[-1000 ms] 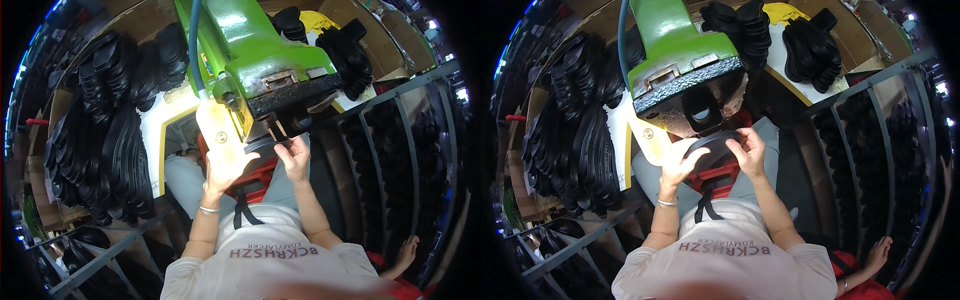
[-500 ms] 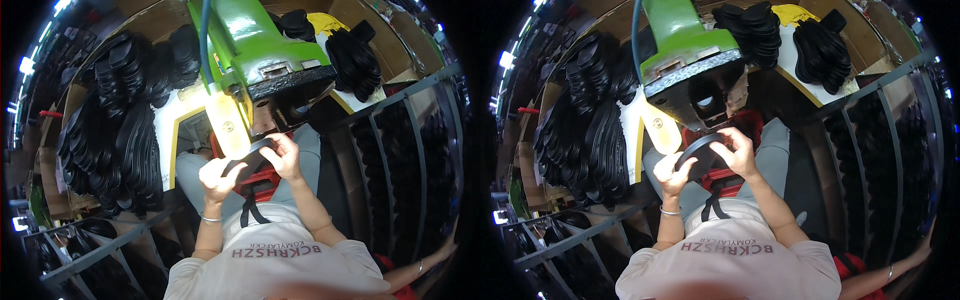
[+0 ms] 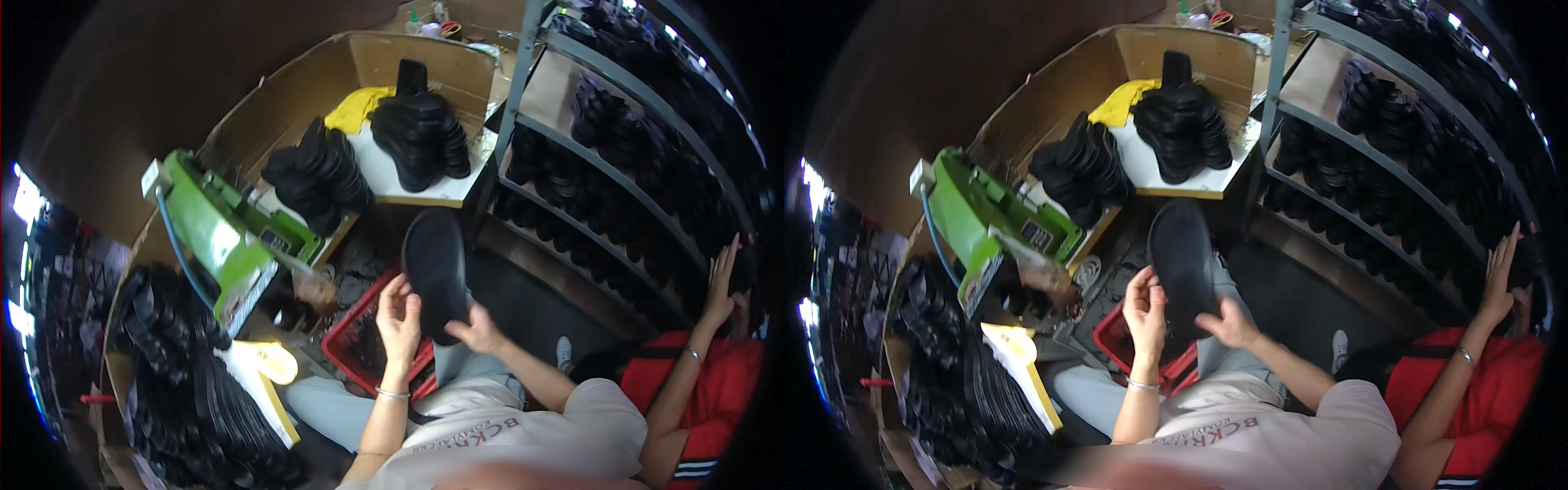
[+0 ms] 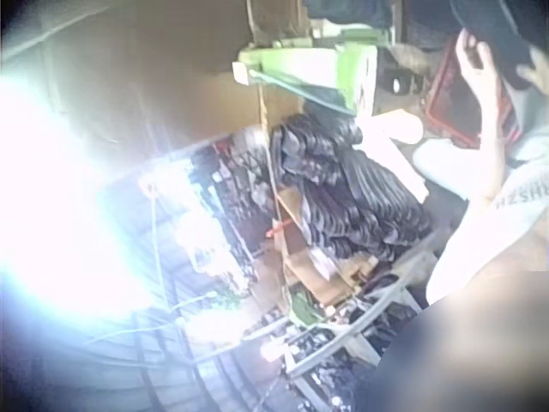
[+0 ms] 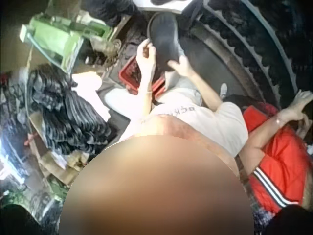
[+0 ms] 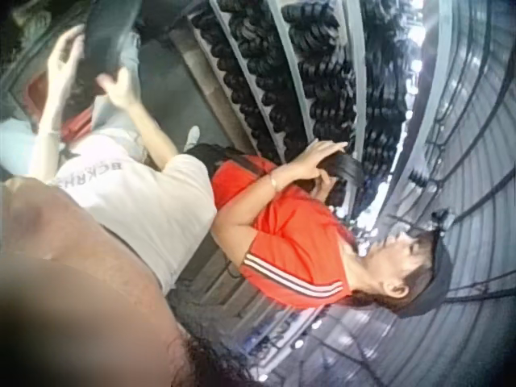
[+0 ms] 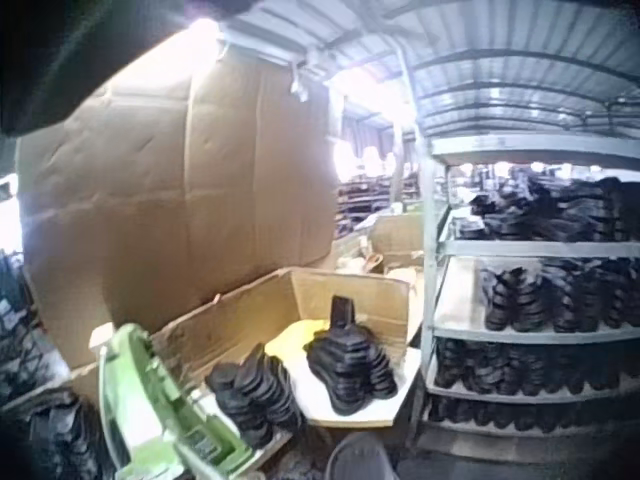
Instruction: Operating a specialized hydraulic press to shape or bond shoe sole components in a manufacturing assembly line.
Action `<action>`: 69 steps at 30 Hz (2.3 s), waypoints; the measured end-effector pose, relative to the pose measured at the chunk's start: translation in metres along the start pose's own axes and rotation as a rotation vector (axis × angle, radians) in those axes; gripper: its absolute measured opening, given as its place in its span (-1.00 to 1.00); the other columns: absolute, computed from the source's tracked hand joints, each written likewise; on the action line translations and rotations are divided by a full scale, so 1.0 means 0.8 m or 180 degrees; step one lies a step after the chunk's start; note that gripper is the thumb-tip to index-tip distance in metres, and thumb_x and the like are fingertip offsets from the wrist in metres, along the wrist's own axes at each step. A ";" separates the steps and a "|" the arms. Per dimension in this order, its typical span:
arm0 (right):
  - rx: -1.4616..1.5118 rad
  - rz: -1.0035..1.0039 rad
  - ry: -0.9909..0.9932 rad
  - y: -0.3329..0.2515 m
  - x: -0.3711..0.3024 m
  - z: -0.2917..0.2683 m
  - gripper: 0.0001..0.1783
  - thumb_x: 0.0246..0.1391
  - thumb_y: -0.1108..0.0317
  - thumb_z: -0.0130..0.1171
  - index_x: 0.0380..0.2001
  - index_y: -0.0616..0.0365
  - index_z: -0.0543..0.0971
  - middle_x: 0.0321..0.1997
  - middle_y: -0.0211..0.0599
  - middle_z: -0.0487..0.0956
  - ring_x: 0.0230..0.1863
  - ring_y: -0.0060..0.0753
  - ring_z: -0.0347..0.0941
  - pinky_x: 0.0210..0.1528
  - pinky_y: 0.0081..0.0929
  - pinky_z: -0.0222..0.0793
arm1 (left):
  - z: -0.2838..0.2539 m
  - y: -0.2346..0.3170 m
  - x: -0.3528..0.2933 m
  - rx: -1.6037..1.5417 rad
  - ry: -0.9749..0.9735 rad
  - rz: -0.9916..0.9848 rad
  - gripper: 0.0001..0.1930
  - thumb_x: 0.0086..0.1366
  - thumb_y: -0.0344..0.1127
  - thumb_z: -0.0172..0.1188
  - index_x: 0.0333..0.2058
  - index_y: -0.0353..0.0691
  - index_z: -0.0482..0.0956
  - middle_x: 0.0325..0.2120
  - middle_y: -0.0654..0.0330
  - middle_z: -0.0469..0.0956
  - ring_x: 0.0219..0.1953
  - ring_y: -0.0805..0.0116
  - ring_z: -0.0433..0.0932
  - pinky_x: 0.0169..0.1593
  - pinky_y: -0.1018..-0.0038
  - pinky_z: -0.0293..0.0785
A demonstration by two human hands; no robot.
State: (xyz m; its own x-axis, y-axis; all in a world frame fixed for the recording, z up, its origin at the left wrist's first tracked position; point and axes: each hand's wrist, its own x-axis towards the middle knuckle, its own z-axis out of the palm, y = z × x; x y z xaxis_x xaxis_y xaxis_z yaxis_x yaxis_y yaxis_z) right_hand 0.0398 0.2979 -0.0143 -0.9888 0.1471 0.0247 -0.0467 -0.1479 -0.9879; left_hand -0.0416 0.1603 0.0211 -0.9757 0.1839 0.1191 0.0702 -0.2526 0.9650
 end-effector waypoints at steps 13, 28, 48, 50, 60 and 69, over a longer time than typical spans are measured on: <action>-0.2849 -0.0913 0.1899 -0.169 0.380 -0.220 -0.31 -0.10 0.15 0.23 0.08 0.28 0.35 -0.01 0.19 0.47 0.03 0.10 0.41 0.08 -0.20 0.30 | 0.122 0.012 0.220 0.1314 -0.0119 0.1059 -0.75 0.25 -0.38 0.13 -0.12 -0.36 0.47 -0.29 0.19 0.56 -0.30 0.52 0.51 -0.24 0.62 0.43; -0.2169 -0.0891 0.1739 -0.149 0.411 -0.243 -0.39 -0.16 0.17 0.22 0.00 0.25 0.46 -0.03 0.10 0.50 0.03 0.02 0.43 0.09 -0.23 0.31 | 0.199 0.029 0.368 0.4181 -0.0334 0.1660 -0.57 -0.21 -0.47 0.28 -0.26 -0.15 0.42 -0.23 0.12 0.34 -0.15 0.02 0.36 -0.23 0.05 0.41; 0.0413 0.0554 0.0521 -0.100 0.472 -0.228 0.23 -0.29 -0.20 0.24 0.33 0.20 -0.11 0.41 -0.01 -0.08 0.40 -0.14 -0.13 0.35 -0.18 -0.19 | 0.129 -0.076 0.441 -0.0787 -0.0838 -0.1323 -0.39 0.12 0.06 0.18 0.04 -0.23 0.38 -0.04 0.10 0.50 -0.05 0.22 0.51 0.06 0.30 0.40; 0.0265 0.0405 0.0656 -0.099 0.457 -0.239 0.19 -0.28 -0.16 0.21 0.33 0.17 -0.08 0.40 -0.01 -0.04 0.39 -0.13 -0.10 0.35 -0.17 -0.16 | 0.142 -0.081 0.428 -0.0811 -0.0983 -0.1283 -0.42 0.13 0.05 0.17 0.02 -0.23 0.41 -0.06 0.09 0.52 -0.05 0.23 0.52 0.06 0.30 0.40; -0.0068 0.0235 0.0835 -0.098 0.292 -0.188 0.07 -0.17 -0.13 0.19 0.30 0.24 0.03 0.35 0.03 0.09 0.36 -0.16 0.01 0.33 -0.30 -0.10 | 0.092 -0.064 0.279 -0.1121 -0.0938 -0.1382 -0.29 0.16 0.14 0.13 0.15 -0.23 0.25 0.05 0.05 0.41 0.03 0.17 0.46 0.10 0.21 0.39; -0.1911 -0.0615 0.1911 -0.118 0.273 -0.165 -0.26 -0.16 -0.03 0.25 0.07 0.17 0.41 0.16 0.06 0.32 0.19 0.01 0.23 0.18 -0.12 0.17 | 0.097 -0.059 0.276 -0.1201 -0.1077 -0.1510 -0.31 0.15 0.23 0.10 0.07 -0.22 0.39 -0.04 0.09 0.51 -0.06 0.20 0.53 0.05 0.21 0.44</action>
State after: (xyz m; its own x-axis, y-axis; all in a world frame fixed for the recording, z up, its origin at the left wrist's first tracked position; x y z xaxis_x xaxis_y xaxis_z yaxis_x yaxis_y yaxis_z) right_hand -0.1531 0.4731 0.0643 -0.7214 0.6324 0.2822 0.0440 0.4485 -0.8927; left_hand -0.2440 0.2864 0.0199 -0.7605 0.6267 -0.1701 -0.4846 -0.3734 0.7910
